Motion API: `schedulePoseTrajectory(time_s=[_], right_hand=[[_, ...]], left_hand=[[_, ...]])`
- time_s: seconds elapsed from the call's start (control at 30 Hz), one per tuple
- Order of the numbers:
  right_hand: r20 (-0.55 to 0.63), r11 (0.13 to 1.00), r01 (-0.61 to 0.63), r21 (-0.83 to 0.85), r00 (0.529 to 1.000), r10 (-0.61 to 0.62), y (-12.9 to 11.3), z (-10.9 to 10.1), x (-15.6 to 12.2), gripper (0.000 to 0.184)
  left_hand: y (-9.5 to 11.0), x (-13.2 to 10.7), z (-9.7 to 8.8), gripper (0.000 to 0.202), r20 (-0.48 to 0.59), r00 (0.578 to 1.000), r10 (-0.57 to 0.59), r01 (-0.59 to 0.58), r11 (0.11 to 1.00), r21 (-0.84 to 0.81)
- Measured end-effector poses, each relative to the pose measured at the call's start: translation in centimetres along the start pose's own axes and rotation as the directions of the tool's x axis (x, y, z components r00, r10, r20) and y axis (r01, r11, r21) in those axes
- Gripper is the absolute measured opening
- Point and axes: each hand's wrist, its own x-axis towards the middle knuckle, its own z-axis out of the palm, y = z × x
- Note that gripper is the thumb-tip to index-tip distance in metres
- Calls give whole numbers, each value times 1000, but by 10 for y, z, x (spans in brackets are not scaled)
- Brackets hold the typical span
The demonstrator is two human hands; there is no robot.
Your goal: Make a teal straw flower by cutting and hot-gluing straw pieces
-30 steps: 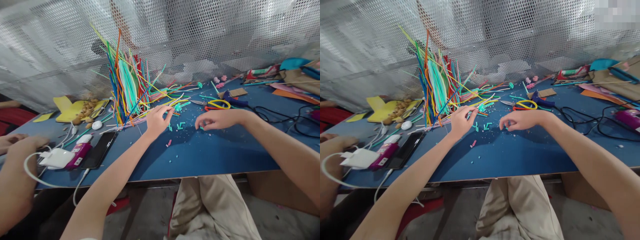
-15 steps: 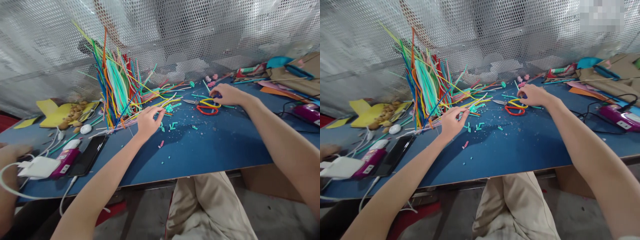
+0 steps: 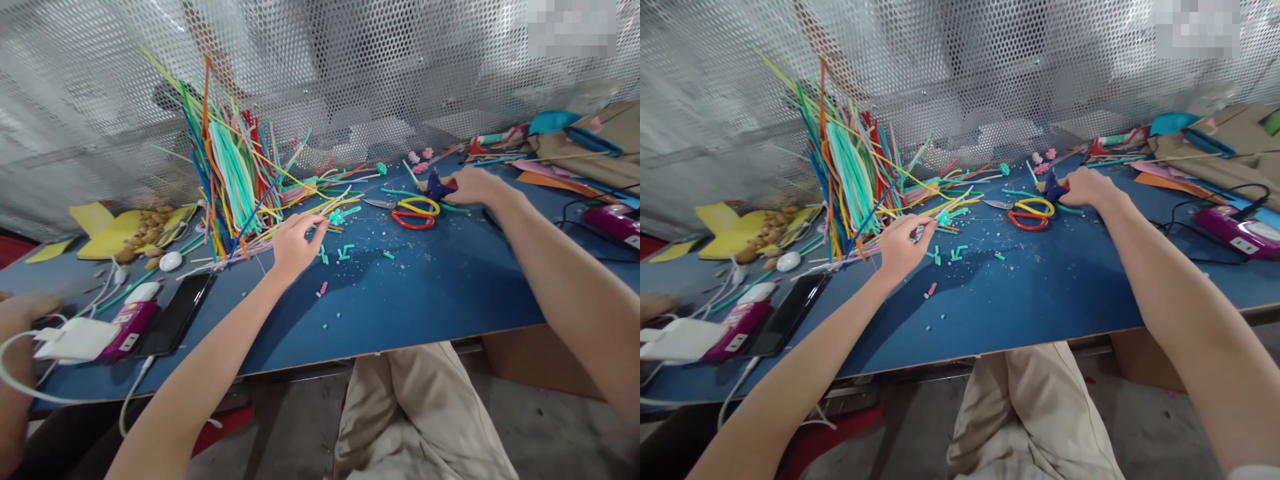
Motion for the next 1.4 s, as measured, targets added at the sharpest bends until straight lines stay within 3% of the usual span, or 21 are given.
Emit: schedulePoseTrajectory(time_s=[0.1,0.17,0.27,0.37,0.5,0.63,0.73,0.77,0.83,0.97,1.03,1.4], right_hand=[[-125,965,-259,-46,960,252,-6,-21,-5,53],[-306,909,-415,20,863,401,-11,-35,-8,59],[-462,857,-500,126,735,496,-16,-45,-8,54],[-513,851,-501,158,695,504,-18,-39,-2,52],[-537,920,-379,99,758,370,-29,-27,3,41],[-543,971,-238,30,812,216,-60,-35,-6,44],[-389,997,68,22,920,-54,-92,-47,-21,45],[-377,978,207,28,908,-181,-104,-51,-26,45],[-371,893,445,68,842,-391,-127,-55,-35,39],[-378,704,694,148,698,-608,-159,-55,-43,32],[-350,657,736,163,666,-659,-164,-51,-43,32],[-247,650,756,75,646,-723,-169,-41,-45,36]], left_hand=[[0,0,-1,23,-3,1000,-8,8,1000,-5],[1,0,-1,23,-5,1000,-4,4,1000,-9],[1,0,0,23,10,1000,-5,5,1000,-7],[1,0,0,24,29,999,-19,19,1000,2],[2,0,0,22,34,999,-25,25,1000,-3],[2,0,-2,23,38,999,-25,25,1000,-7],[2,-1,-2,23,48,999,-20,21,1000,-14],[2,-1,-1,22,45,999,-15,16,1000,-16],[2,-1,0,20,26,1000,-1,2,1000,-14],[2,-2,1,17,-2,1000,29,-29,1000,-6],[3,-2,0,17,-4,999,35,-35,999,-17],[10,-1,-5,19,-68,995,66,-68,997,-32]])
